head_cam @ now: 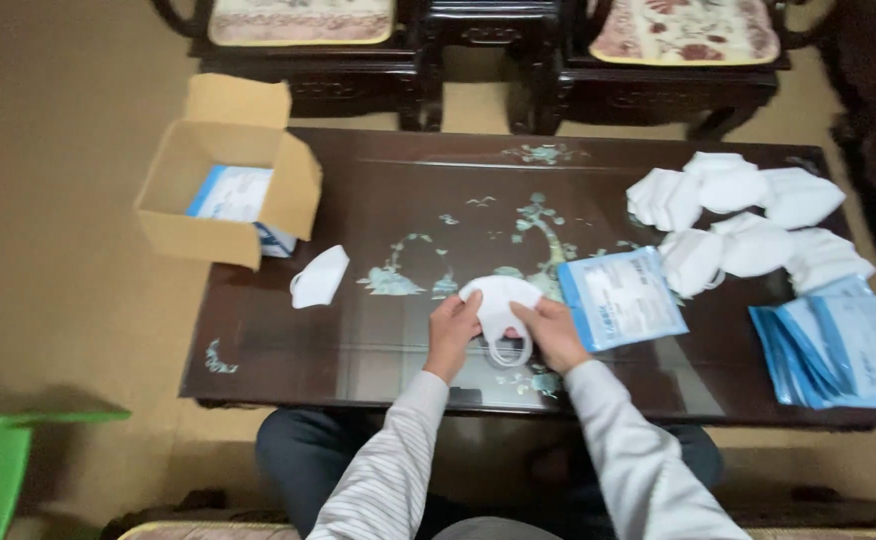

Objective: Sorting, inspecting, and stacking face masks into piles and a box on a table.

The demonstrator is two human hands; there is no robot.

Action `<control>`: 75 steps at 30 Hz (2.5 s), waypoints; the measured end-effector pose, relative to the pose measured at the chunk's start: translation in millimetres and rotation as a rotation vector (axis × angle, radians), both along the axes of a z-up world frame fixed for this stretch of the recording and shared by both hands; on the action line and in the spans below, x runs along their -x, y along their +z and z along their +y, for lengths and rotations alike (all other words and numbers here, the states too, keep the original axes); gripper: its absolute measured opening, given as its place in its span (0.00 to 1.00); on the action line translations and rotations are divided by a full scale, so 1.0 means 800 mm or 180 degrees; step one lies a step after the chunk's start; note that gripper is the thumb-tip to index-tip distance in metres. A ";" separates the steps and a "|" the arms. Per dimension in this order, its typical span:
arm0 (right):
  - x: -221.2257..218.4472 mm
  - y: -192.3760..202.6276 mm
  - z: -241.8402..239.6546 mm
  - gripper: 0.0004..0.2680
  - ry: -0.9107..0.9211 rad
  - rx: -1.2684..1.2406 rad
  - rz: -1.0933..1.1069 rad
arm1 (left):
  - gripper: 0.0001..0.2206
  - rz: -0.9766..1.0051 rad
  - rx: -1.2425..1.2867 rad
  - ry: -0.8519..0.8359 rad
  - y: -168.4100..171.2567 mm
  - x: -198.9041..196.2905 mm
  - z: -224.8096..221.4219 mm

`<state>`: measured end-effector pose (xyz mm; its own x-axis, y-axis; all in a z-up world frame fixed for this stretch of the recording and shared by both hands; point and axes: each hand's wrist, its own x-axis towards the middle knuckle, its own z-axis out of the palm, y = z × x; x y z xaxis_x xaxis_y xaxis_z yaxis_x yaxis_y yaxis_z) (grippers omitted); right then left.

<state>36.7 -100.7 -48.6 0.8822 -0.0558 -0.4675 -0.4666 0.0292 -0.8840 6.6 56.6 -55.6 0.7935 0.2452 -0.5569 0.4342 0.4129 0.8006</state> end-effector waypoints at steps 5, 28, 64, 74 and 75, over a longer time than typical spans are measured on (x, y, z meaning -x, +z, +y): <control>-0.002 0.017 0.007 0.12 -0.0273 -0.0460 0.0284 | 0.18 0.0133 0.0327 -0.0209 -0.005 0.000 -0.014; 0.015 0.043 0.001 0.05 0.0365 -0.0672 0.0006 | 0.15 0.0069 0.0389 -0.0354 0.036 0.010 -0.006; -0.003 0.016 -0.111 0.12 -0.0040 0.3361 -0.2777 | 0.22 0.0256 0.0932 -0.0079 0.036 0.015 -0.013; -0.001 -0.031 -0.145 0.18 0.0809 0.4454 -0.2666 | 0.24 0.0131 0.0900 -0.0334 0.049 0.020 -0.008; -0.002 -0.034 -0.145 0.15 0.0816 0.4536 -0.2686 | 0.23 0.0114 0.0920 -0.0351 0.046 0.020 -0.007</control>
